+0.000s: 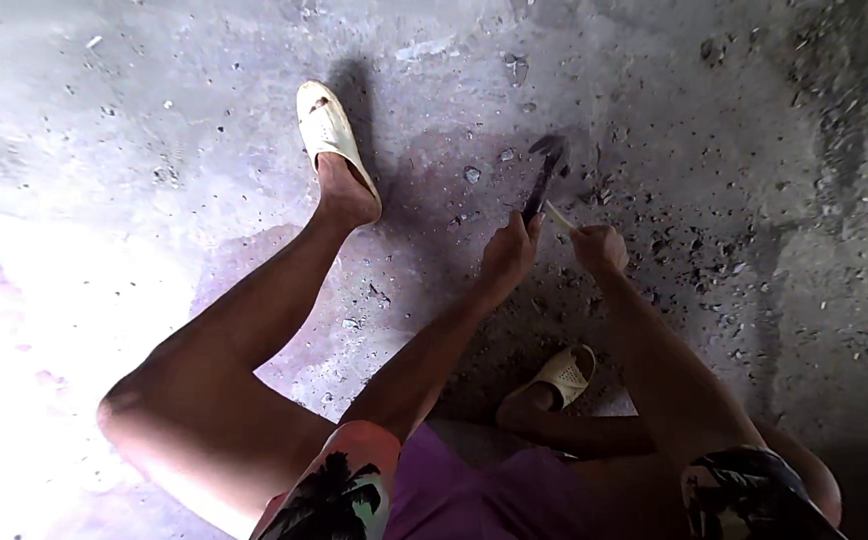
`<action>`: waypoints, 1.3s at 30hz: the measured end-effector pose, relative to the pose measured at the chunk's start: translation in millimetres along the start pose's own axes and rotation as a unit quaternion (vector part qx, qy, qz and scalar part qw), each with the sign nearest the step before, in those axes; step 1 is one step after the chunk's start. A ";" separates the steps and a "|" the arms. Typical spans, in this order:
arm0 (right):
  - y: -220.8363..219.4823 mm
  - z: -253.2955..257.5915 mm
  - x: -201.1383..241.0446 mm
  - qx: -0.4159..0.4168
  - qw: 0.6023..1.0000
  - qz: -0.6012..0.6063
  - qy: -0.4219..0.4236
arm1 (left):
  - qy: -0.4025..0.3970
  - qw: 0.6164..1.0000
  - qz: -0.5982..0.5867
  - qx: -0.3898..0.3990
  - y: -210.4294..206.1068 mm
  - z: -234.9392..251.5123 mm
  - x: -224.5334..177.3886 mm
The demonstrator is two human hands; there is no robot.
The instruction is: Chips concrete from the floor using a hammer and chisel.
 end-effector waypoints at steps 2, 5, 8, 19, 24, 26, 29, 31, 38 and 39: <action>2.2 1.2 1.1 0.006 1.000 -0.002 -0.002 | 0.009 1.000 0.009 -0.012 -5.3 6.7 1.3; 1.8 0.3 3.6 0.007 1.000 0.002 0.002 | 0.038 0.997 0.048 0.043 -8.0 25.3 9.6; 1.1 1.2 4.9 0.004 1.000 0.002 0.004 | 0.043 0.998 0.018 0.046 11.9 32.5 -0.6; 7.8 4.3 13.8 0.017 1.000 -0.007 -0.006 | 0.012 0.999 0.020 0.031 16.8 37.3 -23.0; 12.5 4.4 20.9 0.023 1.000 -0.020 -0.006 | 0.013 1.000 0.014 -0.005 1.4 27.5 -14.5; 12.6 -2.7 22.9 0.022 0.999 -0.044 -0.008 | 0.037 0.996 0.042 0.074 -8.0 30.1 -2.6; 7.3 -0.3 18.0 0.020 0.999 -0.043 -0.008 | 0.021 0.999 0.036 0.034 2.1 23.4 -13.3; 2.0 3.4 12.2 0.026 0.999 -0.035 -0.015 | 0.007 1.000 0.000 -0.001 15.7 20.0 -26.8; 9.4 4.2 18.3 0.035 0.999 -0.039 -0.015 | 0.047 0.998 -0.006 -0.045 -1.1 21.3 -1.5; 8.4 3.0 19.1 0.035 0.998 -0.041 -0.024 | 0.053 0.998 0.003 -0.016 -8.8 25.6 11.1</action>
Point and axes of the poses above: each hand's wrist, its own z-axis towards the middle knuckle, its own y-axis out of the back of the hand, x = y × z, the point moved 2 cm from there along z, towards the middle knuckle, and after that the axes turned 12 degrees about -x, right-handed, at the moved point
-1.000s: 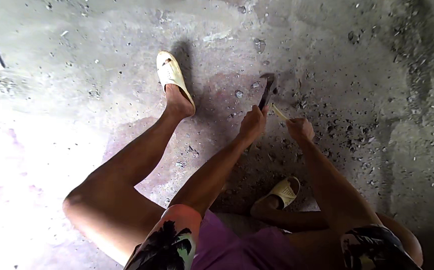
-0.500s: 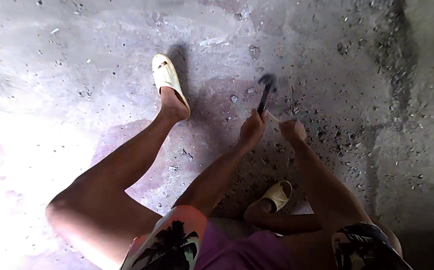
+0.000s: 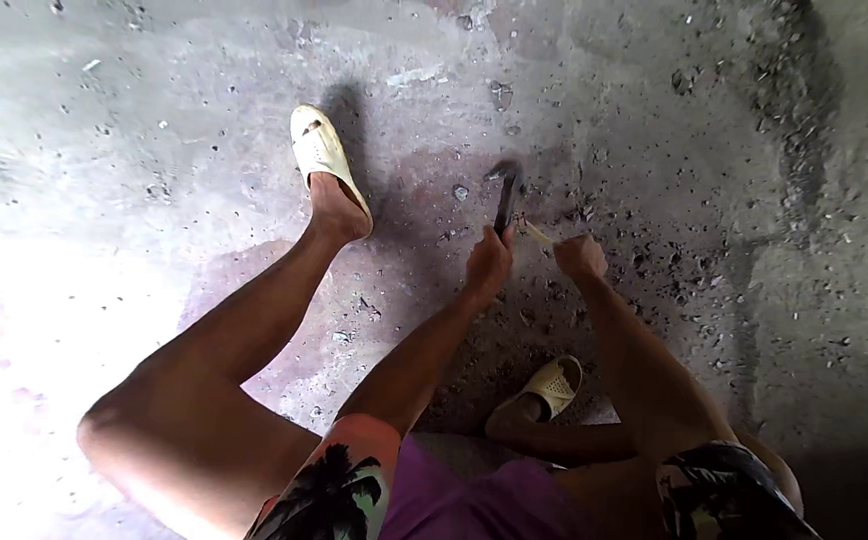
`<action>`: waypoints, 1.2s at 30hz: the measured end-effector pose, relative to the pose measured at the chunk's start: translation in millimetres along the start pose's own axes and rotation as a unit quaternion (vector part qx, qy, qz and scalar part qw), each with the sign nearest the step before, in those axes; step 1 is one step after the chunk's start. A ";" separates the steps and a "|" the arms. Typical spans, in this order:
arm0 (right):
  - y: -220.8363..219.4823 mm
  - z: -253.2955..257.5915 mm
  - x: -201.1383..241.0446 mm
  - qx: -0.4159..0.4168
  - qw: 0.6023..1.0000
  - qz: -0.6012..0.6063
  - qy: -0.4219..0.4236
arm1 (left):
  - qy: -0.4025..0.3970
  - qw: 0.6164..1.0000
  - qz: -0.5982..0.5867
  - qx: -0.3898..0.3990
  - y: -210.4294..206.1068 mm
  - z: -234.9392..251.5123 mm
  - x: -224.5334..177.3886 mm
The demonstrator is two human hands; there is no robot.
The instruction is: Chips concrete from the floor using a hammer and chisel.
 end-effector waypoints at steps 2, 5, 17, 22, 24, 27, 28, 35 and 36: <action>3.1 -0.4 2.9 -0.004 1.000 -0.005 -0.013 | 0.003 0.999 0.009 0.047 5.3 13.7 4.8; 5.9 -3.7 7.5 0.001 1.000 -0.016 -0.017 | -0.001 1.000 0.015 0.017 40.3 16.5 -11.3; 12.1 -10.6 16.6 -0.012 1.000 -0.023 -0.011 | -0.041 0.996 0.079 0.029 35.6 9.7 -17.5; 15.2 -4.9 11.1 -0.006 1.000 -0.024 -0.011 | -0.029 0.999 0.013 -0.025 13.0 -5.3 -6.4; 14.0 -7.7 11.4 -0.005 1.000 -0.017 -0.009 | -0.009 0.998 0.036 0.048 -3.1 2.8 9.4; 14.4 -4.6 13.3 -0.008 1.000 -0.021 -0.006 | -0.010 0.995 0.040 0.085 -4.1 3.2 16.0; 13.3 -3.1 14.0 -0.009 1.000 -0.022 -0.005 | -0.023 0.996 0.037 0.075 0.8 -1.5 15.5; 3.0 2.2 11.0 -0.015 0.999 -0.034 0.002 | -0.016 0.999 -0.027 -0.031 3.2 -8.1 -12.1; 4.7 2.0 11.4 -0.017 0.999 -0.032 0.002 | -0.009 1.000 -0.007 -0.023 -3.5 -2.8 -9.1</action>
Point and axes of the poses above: each hand's wrist, its own z-axis towards the middle knuckle, its own y-axis out of the back of the hand, x = y × z, the point moved 2 cm from there along z, towards the middle knuckle, and after that the axes turned 12 degrees about -x, right-handed, at the moved point
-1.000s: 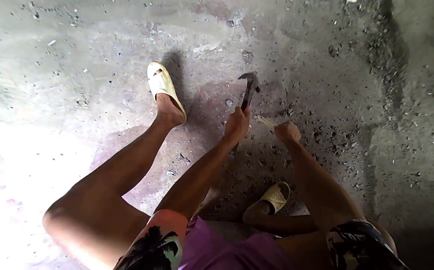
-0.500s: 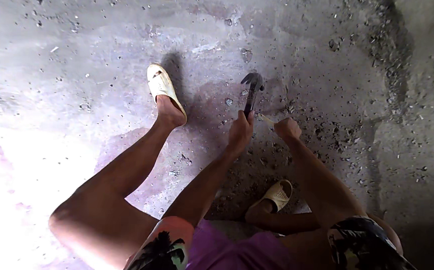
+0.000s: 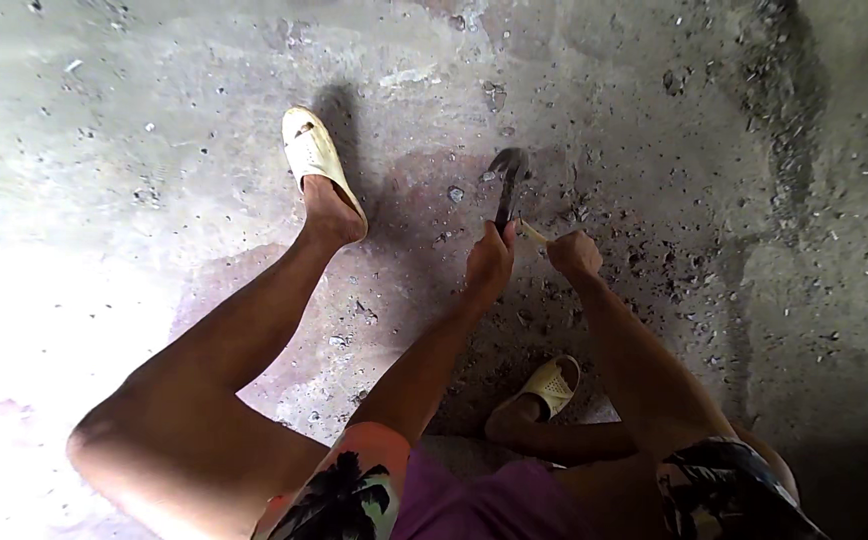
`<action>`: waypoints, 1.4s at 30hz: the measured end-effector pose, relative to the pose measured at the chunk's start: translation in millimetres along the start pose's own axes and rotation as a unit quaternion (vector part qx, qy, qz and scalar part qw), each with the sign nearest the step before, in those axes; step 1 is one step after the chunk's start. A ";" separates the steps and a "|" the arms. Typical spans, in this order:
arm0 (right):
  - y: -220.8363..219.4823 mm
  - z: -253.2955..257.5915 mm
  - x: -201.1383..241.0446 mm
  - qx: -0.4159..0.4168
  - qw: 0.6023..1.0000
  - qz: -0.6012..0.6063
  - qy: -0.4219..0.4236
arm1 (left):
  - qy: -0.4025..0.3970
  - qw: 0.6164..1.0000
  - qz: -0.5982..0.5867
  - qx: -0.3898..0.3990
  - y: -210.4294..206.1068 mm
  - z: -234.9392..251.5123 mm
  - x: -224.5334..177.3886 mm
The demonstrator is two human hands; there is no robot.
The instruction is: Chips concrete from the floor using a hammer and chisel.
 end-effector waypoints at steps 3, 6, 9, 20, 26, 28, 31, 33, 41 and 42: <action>4.3 -3.7 -1.0 0.009 1.000 0.006 0.006 | 0.001 0.996 0.050 0.079 -3.5 13.7 12.3; 1.6 -1.5 2.3 0.007 1.000 -0.005 0.002 | -0.003 0.999 0.025 0.048 13.1 12.0 5.0; -1.4 -1.7 -0.7 -0.001 1.000 -0.002 0.009 | 0.025 0.999 -0.028 0.006 9.2 -1.0 -2.4; -35.9 -27.9 -26.5 0.025 0.995 0.087 0.028 | 0.021 0.994 -0.082 0.069 18.7 -68.0 76.9; -61.1 -86.8 -55.4 0.028 0.962 0.258 -0.081 | 0.225 0.964 -0.077 0.117 13.8 -124.4 158.0; -84.6 -108.2 -73.4 0.051 0.945 0.309 -0.096 | 0.295 0.936 -0.151 0.119 14.0 -133.2 162.0; -102.3 -144.7 -80.1 0.131 0.898 0.398 -0.132 | 0.394 0.863 -0.304 0.087 19.6 -139.8 150.8; -105.1 -159.0 -77.2 0.166 0.872 0.435 -0.154 | 0.426 0.826 -0.361 0.076 22.1 -144.8 147.5; -147.3 -175.6 -85.5 0.106 0.918 0.372 -0.089 | 0.453 0.782 -0.416 0.095 24.8 -174.2 181.9; -149.0 -179.8 -84.3 0.103 0.924 0.358 -0.080 | 0.454 0.780 -0.421 0.093 26.0 -173.6 180.0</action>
Point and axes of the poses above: each hand's wrist, its own z-axis towards the middle knuckle, its own y-axis out of the back of the hand, x = y × z, the point moved 2 cm from there along z, towards the middle knuckle, and after that the axes turned 12 degrees about -x, right-handed, at the moved point
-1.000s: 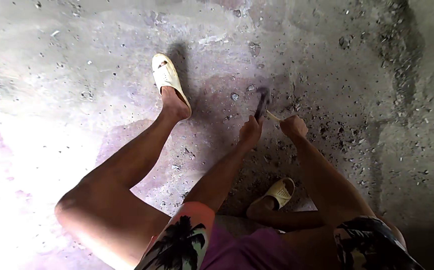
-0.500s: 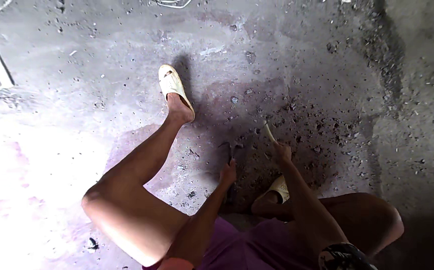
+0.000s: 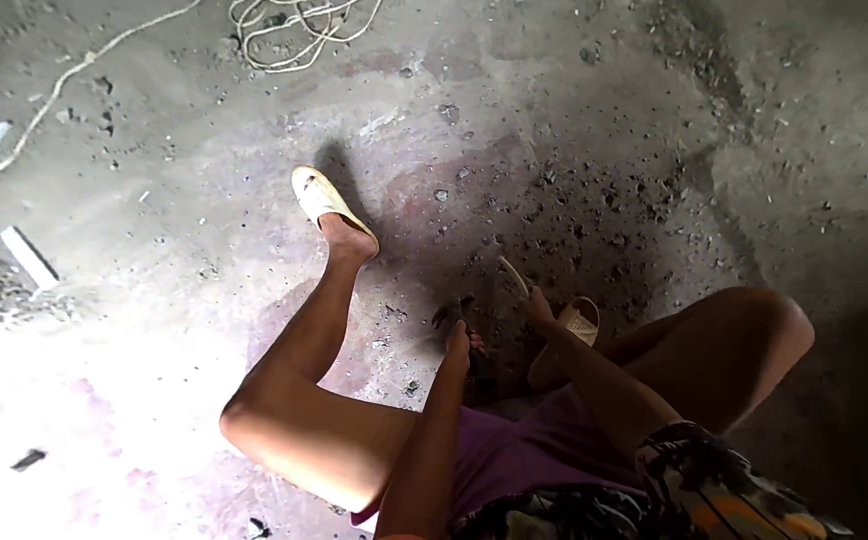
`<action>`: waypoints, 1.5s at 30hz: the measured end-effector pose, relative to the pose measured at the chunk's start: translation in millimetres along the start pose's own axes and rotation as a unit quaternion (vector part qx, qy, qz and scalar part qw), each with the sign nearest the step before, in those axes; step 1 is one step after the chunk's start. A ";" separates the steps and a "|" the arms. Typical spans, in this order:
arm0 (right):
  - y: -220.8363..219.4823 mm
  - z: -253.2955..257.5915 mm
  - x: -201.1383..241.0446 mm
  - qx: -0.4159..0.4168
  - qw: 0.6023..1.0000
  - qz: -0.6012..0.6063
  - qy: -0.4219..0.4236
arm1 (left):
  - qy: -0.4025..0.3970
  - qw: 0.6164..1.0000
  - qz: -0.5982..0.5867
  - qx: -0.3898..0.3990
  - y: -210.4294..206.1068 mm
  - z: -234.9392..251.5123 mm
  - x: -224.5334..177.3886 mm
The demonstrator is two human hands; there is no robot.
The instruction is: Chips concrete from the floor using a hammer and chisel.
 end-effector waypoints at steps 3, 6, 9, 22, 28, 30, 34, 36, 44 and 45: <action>-15.1 -10.7 -9.0 -0.015 1.000 -0.006 0.022 | -0.028 0.998 0.051 -0.009 -3.5 -0.6 0.8; -25.5 -25.4 -9.5 -0.019 0.997 -0.008 0.070 | -0.133 0.972 0.192 -0.035 -1.6 -2.3 7.0; -32.3 -33.7 -11.0 0.014 0.996 -0.046 0.074 | -0.252 0.917 0.307 -0.038 -3.0 -21.7 2.4; -33.3 -21.3 -25.3 0.087 0.993 -0.061 0.054 | -0.419 0.701 0.574 -0.053 -35.9 -23.2 -10.5; -14.8 -16.5 -8.4 0.051 0.996 -0.073 0.030 | -0.386 0.764 0.515 -0.042 -24.5 -11.7 -9.5; -15.2 -4.8 1.8 0.017 0.998 -0.055 0.026 | -0.369 0.792 0.484 -0.054 -16.7 -6.4 -8.7; -15.8 4.0 9.5 -0.012 0.997 -0.072 0.017 | -0.272 0.865 0.415 -0.073 -4.5 22.0 -5.0; -13.5 2.5 13.4 -0.032 0.996 -0.083 0.013 | -0.217 0.901 0.370 -0.061 -3.4 26.6 -7.4; -14.3 20.1 83.6 -0.063 0.981 -0.165 0.078 | -0.146 0.934 0.320 -0.056 -6.3 18.8 -19.2; -17.0 34.4 94.3 -0.061 0.982 -0.159 0.079 | -0.139 0.940 0.308 -0.053 -5.6 17.3 -20.3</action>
Point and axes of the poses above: each hand's wrist, its own z-axis towards the middle knuckle, its own y-axis out of the back of the hand, x = y × z, the point moved 2 cm from there along z, towards the middle knuckle, and after that the axes turned 12 degrees about -x, right-handed, at the moved point
